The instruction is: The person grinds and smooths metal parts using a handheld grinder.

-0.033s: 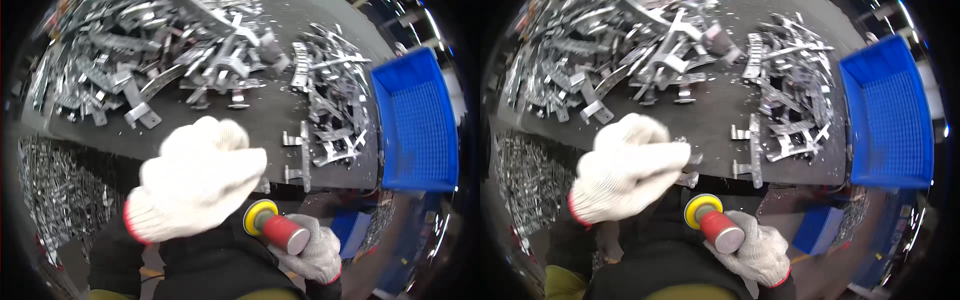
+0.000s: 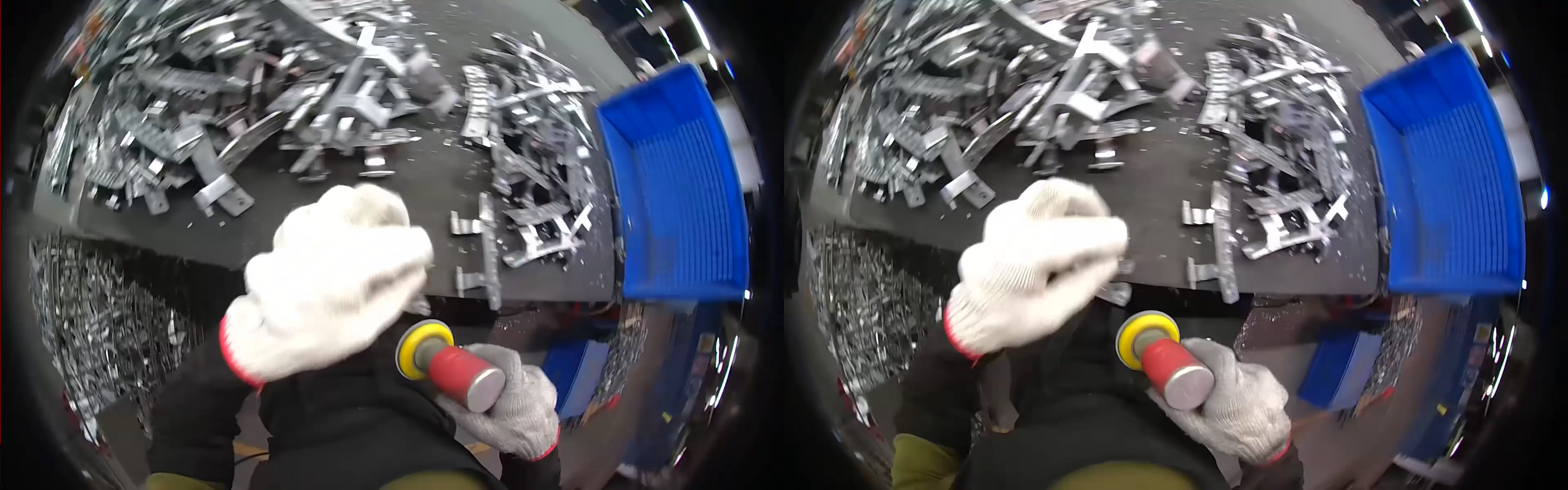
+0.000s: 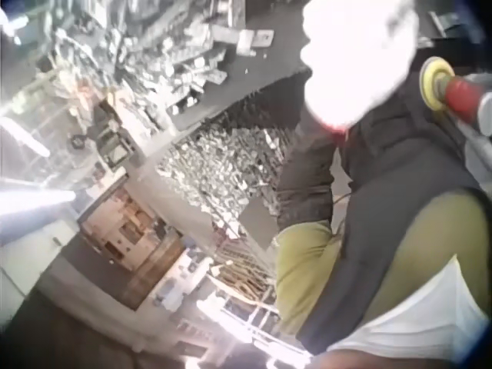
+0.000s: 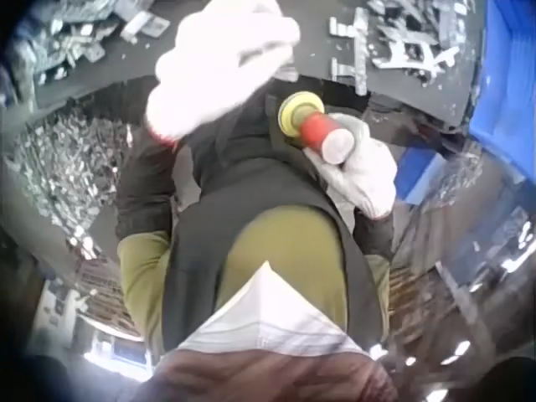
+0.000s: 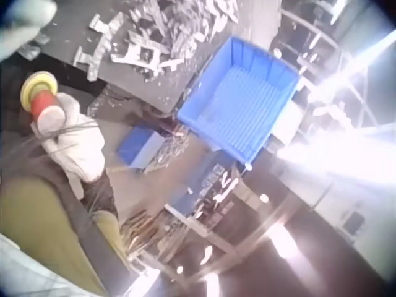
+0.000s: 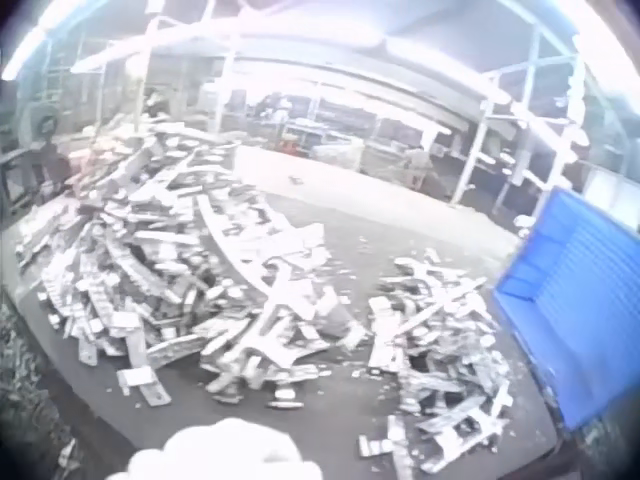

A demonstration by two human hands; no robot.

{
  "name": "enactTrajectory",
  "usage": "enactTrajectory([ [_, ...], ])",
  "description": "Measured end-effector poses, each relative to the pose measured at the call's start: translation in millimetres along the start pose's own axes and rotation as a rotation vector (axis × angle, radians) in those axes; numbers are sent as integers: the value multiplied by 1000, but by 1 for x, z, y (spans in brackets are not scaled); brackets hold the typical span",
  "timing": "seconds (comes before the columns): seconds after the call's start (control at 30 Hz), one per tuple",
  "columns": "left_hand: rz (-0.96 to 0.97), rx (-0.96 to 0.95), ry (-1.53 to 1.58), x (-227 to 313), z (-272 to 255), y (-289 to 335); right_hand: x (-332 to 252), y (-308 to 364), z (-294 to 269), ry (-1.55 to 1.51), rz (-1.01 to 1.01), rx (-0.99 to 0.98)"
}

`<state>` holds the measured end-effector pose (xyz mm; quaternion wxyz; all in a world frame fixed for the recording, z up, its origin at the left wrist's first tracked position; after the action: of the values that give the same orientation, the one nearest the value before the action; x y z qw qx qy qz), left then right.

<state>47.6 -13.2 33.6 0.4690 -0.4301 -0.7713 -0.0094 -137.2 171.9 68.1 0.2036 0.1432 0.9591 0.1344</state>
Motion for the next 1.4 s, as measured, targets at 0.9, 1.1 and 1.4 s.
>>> enactTrajectory([
  [0.9, -265, -168, 294, 3, 13, -13, 14, 9, -46, -25, -175, 71],
  [1.1, -258, -135, 229, 8, 25, -9, 14, 2, -51, 249, -431, 216],
  [1.4, -177, -111, 136, 13, 32, -3, -2, -12, -63, -17, -209, -14],
])
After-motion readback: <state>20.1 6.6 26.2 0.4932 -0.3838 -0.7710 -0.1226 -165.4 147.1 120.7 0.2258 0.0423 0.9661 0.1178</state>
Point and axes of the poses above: each hand's wrist, its own y-axis away from the middle knuckle, its own z-axis out of the palm, x = y × z, the point moved 1 cm from there along -y, towards the middle knuckle, and after that the axes turned 2 degrees about z, right-handed, at the moved point
